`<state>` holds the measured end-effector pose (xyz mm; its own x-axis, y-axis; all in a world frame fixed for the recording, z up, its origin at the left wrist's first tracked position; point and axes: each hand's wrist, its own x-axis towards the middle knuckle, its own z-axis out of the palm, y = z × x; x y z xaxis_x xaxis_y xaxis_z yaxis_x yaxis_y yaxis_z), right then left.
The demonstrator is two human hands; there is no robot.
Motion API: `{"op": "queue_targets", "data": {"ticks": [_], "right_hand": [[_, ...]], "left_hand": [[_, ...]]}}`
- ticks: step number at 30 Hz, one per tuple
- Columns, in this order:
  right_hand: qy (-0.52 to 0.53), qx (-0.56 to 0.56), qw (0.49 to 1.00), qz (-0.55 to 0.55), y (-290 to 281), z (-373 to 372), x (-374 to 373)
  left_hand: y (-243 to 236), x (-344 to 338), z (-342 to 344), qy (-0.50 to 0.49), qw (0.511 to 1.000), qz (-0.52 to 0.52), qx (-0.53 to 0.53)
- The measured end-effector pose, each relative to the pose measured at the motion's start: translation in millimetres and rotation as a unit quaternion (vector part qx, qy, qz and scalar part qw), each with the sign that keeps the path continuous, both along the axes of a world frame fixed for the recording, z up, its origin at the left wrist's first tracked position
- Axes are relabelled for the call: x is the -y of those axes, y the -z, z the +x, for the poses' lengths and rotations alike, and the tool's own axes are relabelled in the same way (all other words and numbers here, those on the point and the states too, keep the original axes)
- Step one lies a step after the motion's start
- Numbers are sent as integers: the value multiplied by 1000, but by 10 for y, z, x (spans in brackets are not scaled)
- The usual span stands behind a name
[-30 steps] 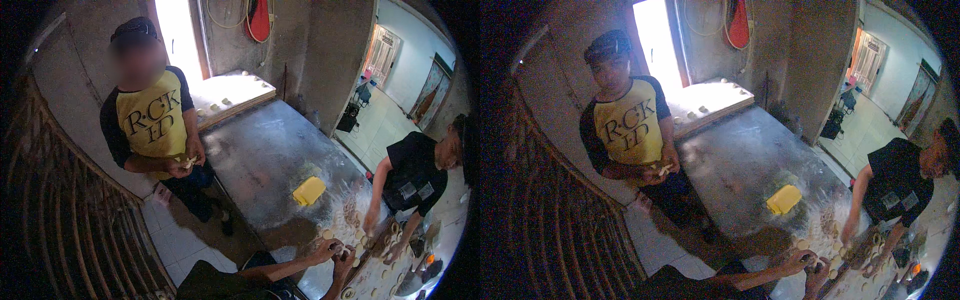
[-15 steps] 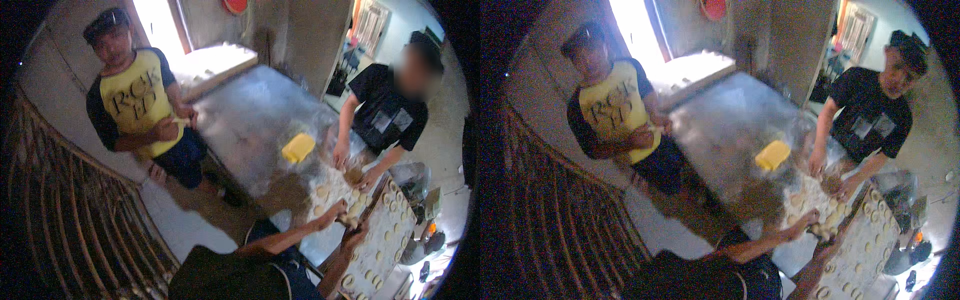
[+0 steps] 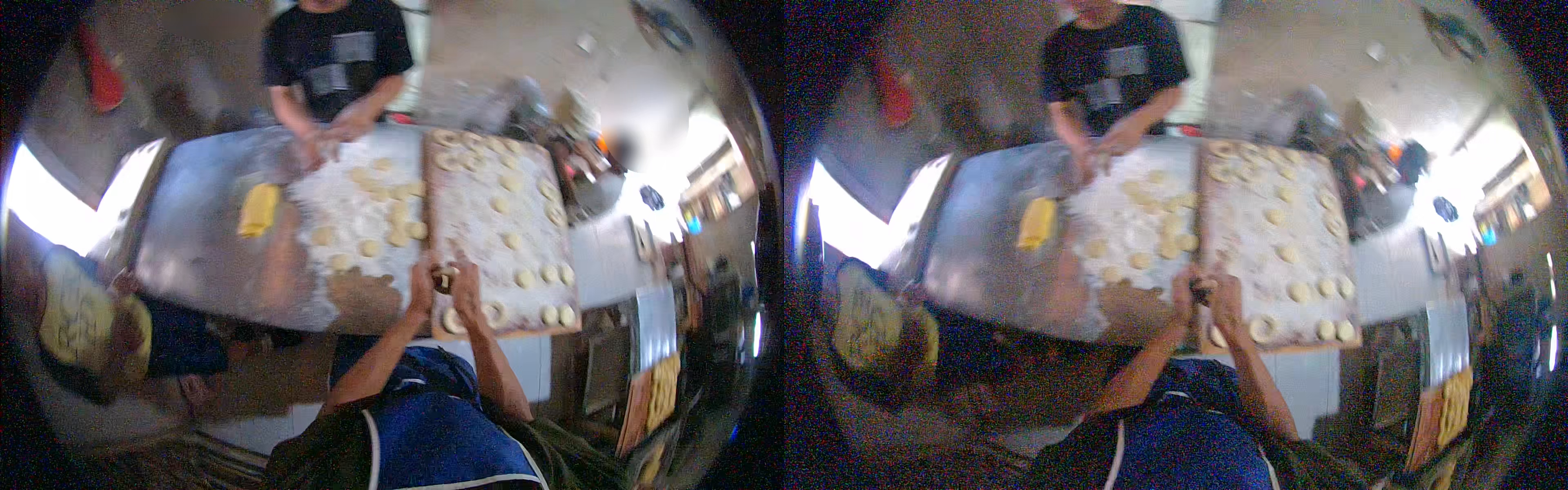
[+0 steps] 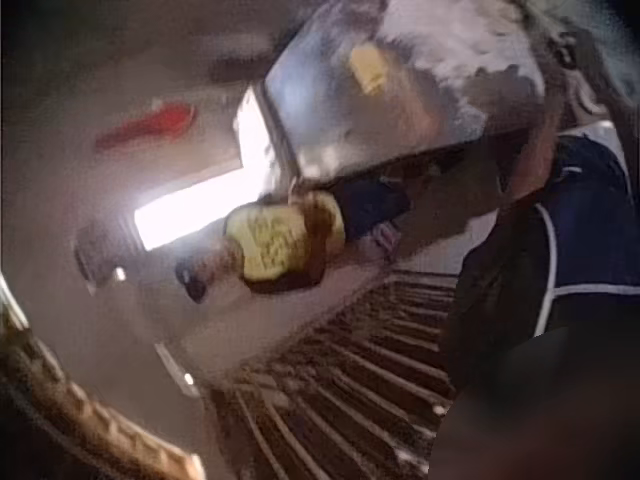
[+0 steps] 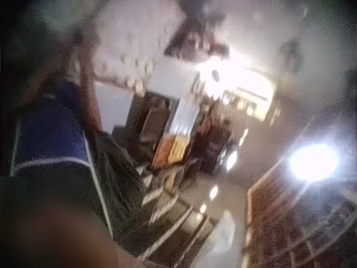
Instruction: The person shapes small dough balls into ring shapes by hand and places them on a wooden board. The person then lifts the board and places it on a rack with other boards of shaped dough.
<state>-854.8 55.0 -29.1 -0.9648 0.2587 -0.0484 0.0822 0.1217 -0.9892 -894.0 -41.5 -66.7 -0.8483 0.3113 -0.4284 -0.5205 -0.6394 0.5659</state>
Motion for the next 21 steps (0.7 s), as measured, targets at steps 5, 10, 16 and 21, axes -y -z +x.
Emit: {"op": "queue_targets", "data": {"ticks": [5, 10, 16, 21], "right_hand": [[-45, 90, 960, 261, -202, 198, -448], [46, 1, 999, 15, -170, 460, -757], [-36, 5, 983, 178, -279, 621, -960], [-25, -22, 990, 140, -204, 584, -1020]], "left_hand": [[-401, -390, 269, 14, 989, -117, -89], [-266, -686, 422, 46, 974, -173, -137], [26, -870, 549, 129, 689, -568, -431], [3, -736, 559, 138, 770, -491, -384]]}}
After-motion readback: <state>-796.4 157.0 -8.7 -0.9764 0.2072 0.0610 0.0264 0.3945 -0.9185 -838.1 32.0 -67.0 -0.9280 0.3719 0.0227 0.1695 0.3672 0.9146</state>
